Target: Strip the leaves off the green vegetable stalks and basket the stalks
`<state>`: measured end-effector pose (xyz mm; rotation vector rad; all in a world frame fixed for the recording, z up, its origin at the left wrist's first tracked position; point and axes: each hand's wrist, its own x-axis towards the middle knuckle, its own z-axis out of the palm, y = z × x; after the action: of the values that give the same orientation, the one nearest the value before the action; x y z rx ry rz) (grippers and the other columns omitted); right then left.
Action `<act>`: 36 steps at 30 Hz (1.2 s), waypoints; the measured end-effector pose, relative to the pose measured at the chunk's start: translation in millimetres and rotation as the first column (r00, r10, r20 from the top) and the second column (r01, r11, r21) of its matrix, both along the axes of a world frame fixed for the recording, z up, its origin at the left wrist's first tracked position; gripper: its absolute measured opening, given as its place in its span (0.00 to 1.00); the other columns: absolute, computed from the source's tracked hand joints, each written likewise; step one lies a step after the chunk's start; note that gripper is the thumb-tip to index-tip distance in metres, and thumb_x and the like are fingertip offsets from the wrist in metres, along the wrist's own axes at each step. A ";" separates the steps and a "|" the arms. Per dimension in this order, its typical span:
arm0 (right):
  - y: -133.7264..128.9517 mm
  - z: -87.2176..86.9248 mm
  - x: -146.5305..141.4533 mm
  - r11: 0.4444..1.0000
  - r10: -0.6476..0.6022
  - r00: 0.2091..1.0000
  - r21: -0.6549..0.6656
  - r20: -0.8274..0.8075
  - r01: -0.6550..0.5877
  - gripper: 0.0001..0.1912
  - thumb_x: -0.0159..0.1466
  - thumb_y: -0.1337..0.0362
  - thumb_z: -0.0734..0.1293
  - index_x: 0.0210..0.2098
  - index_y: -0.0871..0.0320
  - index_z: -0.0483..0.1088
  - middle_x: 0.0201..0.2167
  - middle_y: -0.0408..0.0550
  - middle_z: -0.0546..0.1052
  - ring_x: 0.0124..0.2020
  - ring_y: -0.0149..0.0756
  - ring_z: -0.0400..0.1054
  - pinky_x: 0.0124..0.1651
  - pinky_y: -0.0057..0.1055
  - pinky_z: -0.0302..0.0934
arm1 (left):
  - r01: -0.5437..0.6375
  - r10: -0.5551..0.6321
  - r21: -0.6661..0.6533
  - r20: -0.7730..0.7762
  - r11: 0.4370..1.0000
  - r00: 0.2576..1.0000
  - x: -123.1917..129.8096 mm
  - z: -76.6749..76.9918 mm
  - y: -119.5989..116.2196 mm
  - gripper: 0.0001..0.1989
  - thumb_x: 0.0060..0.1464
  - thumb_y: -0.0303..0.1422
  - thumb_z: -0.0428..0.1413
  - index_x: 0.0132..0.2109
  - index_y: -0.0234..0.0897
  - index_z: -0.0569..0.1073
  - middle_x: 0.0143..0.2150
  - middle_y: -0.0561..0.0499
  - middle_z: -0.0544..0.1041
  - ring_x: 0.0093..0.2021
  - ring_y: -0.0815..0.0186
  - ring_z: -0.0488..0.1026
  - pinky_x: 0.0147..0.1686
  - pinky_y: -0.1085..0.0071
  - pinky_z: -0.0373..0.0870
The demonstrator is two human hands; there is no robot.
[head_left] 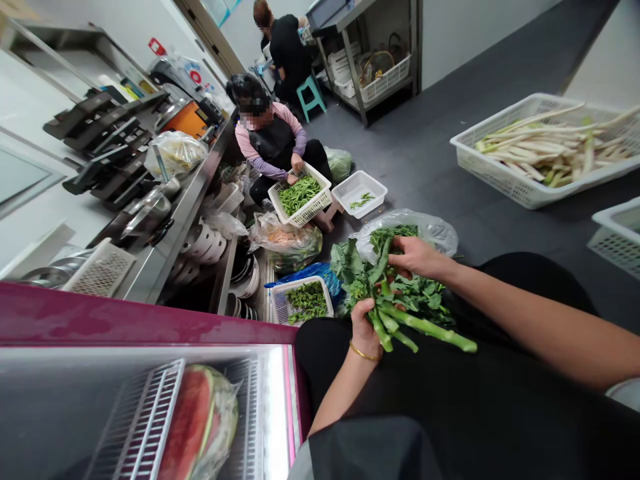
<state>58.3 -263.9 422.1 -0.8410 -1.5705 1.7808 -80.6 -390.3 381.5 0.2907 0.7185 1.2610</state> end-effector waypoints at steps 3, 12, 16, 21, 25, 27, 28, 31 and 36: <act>-14.1 7.9 -6.0 0.995 0.058 0.980 -0.072 -0.190 -0.072 0.26 0.49 0.46 0.74 0.34 0.55 0.61 0.14 0.35 0.64 0.12 0.29 0.59 0.13 0.24 0.52 | -0.090 0.087 0.053 0.050 0.995 0.995 5.3 2.2 -1.1 0.17 0.37 0.45 0.56 0.32 0.37 0.71 0.36 0.42 0.76 0.28 0.61 0.71 0.24 0.67 0.66; -47.1 -14.8 5.7 0.755 -0.127 0.992 0.650 0.014 0.087 0.14 0.59 0.54 0.66 0.25 0.57 0.67 0.19 0.43 0.66 0.23 0.29 0.61 0.28 0.28 0.57 | -0.215 0.206 0.044 0.146 0.976 0.968 -5.4 13.0 0.7 0.15 0.40 0.42 0.56 0.33 0.35 0.73 0.28 0.48 0.71 0.25 0.69 0.67 0.25 0.74 0.66; -33.9 -27.6 49.6 0.983 -0.137 0.982 0.141 0.131 0.118 0.17 0.58 0.49 0.67 0.30 0.57 0.65 0.17 0.40 0.65 0.19 0.29 0.61 0.21 0.26 0.55 | -0.133 0.129 0.026 0.121 0.991 0.984 -8.5 5.6 2.6 0.16 0.39 0.41 0.55 0.34 0.35 0.73 0.36 0.44 0.74 0.28 0.67 0.68 0.25 0.72 0.66; -19.8 -10.8 48.1 0.970 -0.042 0.990 -0.244 -0.131 0.009 0.20 0.54 0.55 0.70 0.41 0.59 0.65 0.17 0.36 0.63 0.15 0.25 0.57 0.15 0.21 0.46 | 0.008 -0.008 0.000 0.159 1.000 0.987 6.9 -2.2 10.5 0.15 0.39 0.43 0.56 0.33 0.37 0.72 0.38 0.43 0.74 0.30 0.65 0.69 0.22 0.73 0.62; 1.0 -1.0 21.2 0.942 0.183 0.928 -0.213 -0.324 -0.260 0.23 0.53 0.56 0.70 0.44 0.59 0.63 0.14 0.31 0.57 0.11 0.22 0.48 0.13 0.20 0.39 | 0.064 -0.062 -0.001 0.211 0.998 0.975 17.2 -1.3 13.6 0.16 0.37 0.43 0.58 0.30 0.36 0.72 0.34 0.43 0.74 0.26 0.67 0.67 0.19 0.76 0.59; 8.1 -1.7 12.3 0.947 0.252 0.937 -0.139 -0.241 -0.290 0.21 0.54 0.53 0.67 0.41 0.59 0.64 0.13 0.32 0.56 0.11 0.23 0.46 0.13 0.22 0.39 | 0.026 -0.025 -0.003 0.210 1.000 0.977 18.7 -0.7 12.6 0.16 0.36 0.43 0.58 0.30 0.36 0.72 0.34 0.43 0.74 0.26 0.68 0.66 0.19 0.76 0.59; 8.5 -2.9 9.3 0.965 0.240 0.959 -0.066 -0.148 -0.252 0.18 0.56 0.51 0.65 0.38 0.59 0.64 0.13 0.33 0.57 0.11 0.24 0.48 0.14 0.23 0.41 | 0.002 0.000 -0.008 0.196 1.000 0.981 18.6 -0.7 11.8 0.16 0.36 0.43 0.58 0.30 0.36 0.72 0.34 0.44 0.75 0.25 0.69 0.66 0.20 0.76 0.60; -5.4 -8.0 6.4 0.923 -0.038 0.986 0.384 0.162 -0.028 0.14 0.63 0.54 0.59 0.30 0.59 0.63 0.18 0.43 0.66 0.19 0.31 0.61 0.23 0.27 0.54 | -0.059 0.063 -0.046 0.101 0.997 0.993 14.4 -1.7 10.3 0.17 0.38 0.45 0.56 0.31 0.35 0.72 0.34 0.45 0.75 0.23 0.70 0.66 0.20 0.75 0.61; -37.0 -18.8 32.6 0.713 -0.168 0.867 0.665 0.470 -0.222 0.11 0.64 0.65 0.56 0.31 0.60 0.67 0.25 0.50 0.72 0.27 0.35 0.67 0.31 0.30 0.57 | -0.162 0.160 -0.025 -0.062 0.987 0.985 2.1 -1.6 14.2 0.16 0.39 0.43 0.56 0.31 0.35 0.73 0.26 0.48 0.73 0.23 0.65 0.71 0.22 0.71 0.67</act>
<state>90.9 -301.0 403.3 -0.9108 -2.3837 0.8156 -78.5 -376.1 379.9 0.2501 0.8241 1.3979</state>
